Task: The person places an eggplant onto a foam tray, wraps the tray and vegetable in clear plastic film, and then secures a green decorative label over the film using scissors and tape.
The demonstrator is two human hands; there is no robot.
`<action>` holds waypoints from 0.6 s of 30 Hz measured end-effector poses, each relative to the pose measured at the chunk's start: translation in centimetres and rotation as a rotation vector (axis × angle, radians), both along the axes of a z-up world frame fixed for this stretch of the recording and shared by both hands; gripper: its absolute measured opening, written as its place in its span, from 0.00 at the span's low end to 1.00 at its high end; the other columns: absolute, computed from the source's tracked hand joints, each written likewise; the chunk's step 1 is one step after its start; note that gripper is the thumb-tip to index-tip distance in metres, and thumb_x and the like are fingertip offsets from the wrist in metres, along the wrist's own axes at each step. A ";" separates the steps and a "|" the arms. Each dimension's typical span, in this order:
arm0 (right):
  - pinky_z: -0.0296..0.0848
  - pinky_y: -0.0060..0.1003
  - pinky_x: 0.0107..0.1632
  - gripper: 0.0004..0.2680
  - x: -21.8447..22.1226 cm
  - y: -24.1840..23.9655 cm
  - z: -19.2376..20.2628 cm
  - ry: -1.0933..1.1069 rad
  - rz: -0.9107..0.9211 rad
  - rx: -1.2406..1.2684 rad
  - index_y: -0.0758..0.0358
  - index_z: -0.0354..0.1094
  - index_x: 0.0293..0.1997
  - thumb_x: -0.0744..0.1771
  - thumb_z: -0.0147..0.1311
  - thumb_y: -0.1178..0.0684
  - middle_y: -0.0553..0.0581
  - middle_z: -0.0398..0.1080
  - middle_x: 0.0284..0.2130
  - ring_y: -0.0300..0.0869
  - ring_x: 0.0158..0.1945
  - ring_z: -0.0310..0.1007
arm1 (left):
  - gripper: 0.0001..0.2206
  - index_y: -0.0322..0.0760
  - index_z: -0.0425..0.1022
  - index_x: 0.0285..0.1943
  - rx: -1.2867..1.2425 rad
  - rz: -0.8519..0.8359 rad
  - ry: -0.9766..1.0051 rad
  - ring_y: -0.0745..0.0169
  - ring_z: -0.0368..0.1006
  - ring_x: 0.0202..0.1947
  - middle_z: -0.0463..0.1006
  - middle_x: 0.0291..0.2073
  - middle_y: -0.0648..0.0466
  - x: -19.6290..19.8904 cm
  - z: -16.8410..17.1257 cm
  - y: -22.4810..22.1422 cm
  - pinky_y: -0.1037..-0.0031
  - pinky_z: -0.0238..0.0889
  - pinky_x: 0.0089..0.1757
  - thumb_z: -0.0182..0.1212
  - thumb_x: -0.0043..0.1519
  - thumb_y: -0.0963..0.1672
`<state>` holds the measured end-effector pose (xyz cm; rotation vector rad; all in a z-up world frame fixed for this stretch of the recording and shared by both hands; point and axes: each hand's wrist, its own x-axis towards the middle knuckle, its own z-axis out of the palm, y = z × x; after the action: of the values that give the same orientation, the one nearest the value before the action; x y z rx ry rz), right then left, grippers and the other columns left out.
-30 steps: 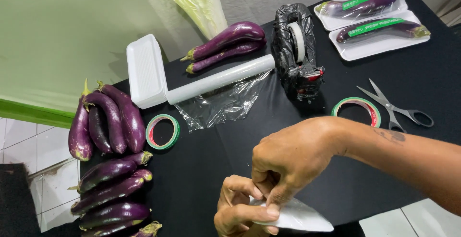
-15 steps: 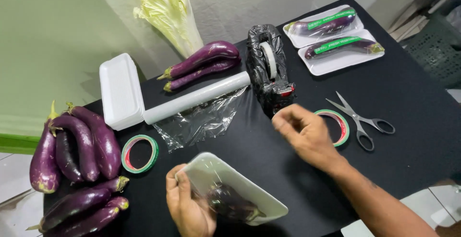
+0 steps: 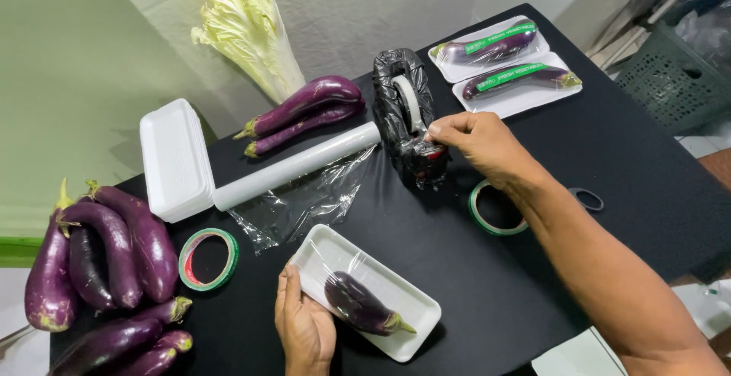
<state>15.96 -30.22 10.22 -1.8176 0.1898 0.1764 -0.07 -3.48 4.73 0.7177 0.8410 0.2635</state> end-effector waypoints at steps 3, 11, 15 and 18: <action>0.61 0.31 0.49 0.10 -0.7 0.4 1.1 0.193 -0.124 0.285 0.58 0.78 0.47 0.66 0.59 0.46 0.47 0.78 0.45 0.32 0.48 0.71 | 0.17 0.29 0.67 0.65 -0.010 0.011 0.003 0.55 0.70 0.58 0.74 0.57 0.40 0.1 -0.2 0.1 0.69 0.63 0.61 0.49 0.69 0.43; 0.67 0.37 0.58 0.03 -6.4 1.8 -4.4 -0.573 -0.176 -0.328 0.54 0.77 0.33 0.66 0.62 0.52 0.56 0.73 0.49 0.41 0.54 0.73 | 0.17 0.28 0.68 0.63 0.004 -0.001 0.013 0.53 0.71 0.59 0.75 0.58 0.39 0.1 -0.3 0.0 0.68 0.64 0.61 0.49 0.68 0.44; 0.69 0.38 0.56 0.05 -5.9 2.1 -4.8 -0.733 -0.208 -0.377 0.58 0.74 0.31 0.67 0.63 0.56 0.57 0.73 0.44 0.43 0.50 0.74 | 0.18 0.29 0.67 0.65 0.015 -0.016 0.017 0.54 0.71 0.59 0.75 0.59 0.39 0.1 -0.2 -0.1 0.67 0.64 0.61 0.48 0.68 0.45; 0.72 0.39 0.50 0.06 -5.3 2.1 -5.0 -0.858 -0.198 -0.442 0.62 0.72 0.30 0.67 0.62 0.58 0.60 0.72 0.39 0.45 0.46 0.74 | 0.18 0.29 0.68 0.64 0.023 -0.005 0.027 0.53 0.71 0.59 0.75 0.59 0.40 0.1 -0.2 -0.1 0.67 0.64 0.61 0.49 0.68 0.45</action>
<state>10.63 -28.15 5.24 -2.1288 -0.2187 -0.8363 0.07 -3.61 4.54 0.7465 0.8628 0.2595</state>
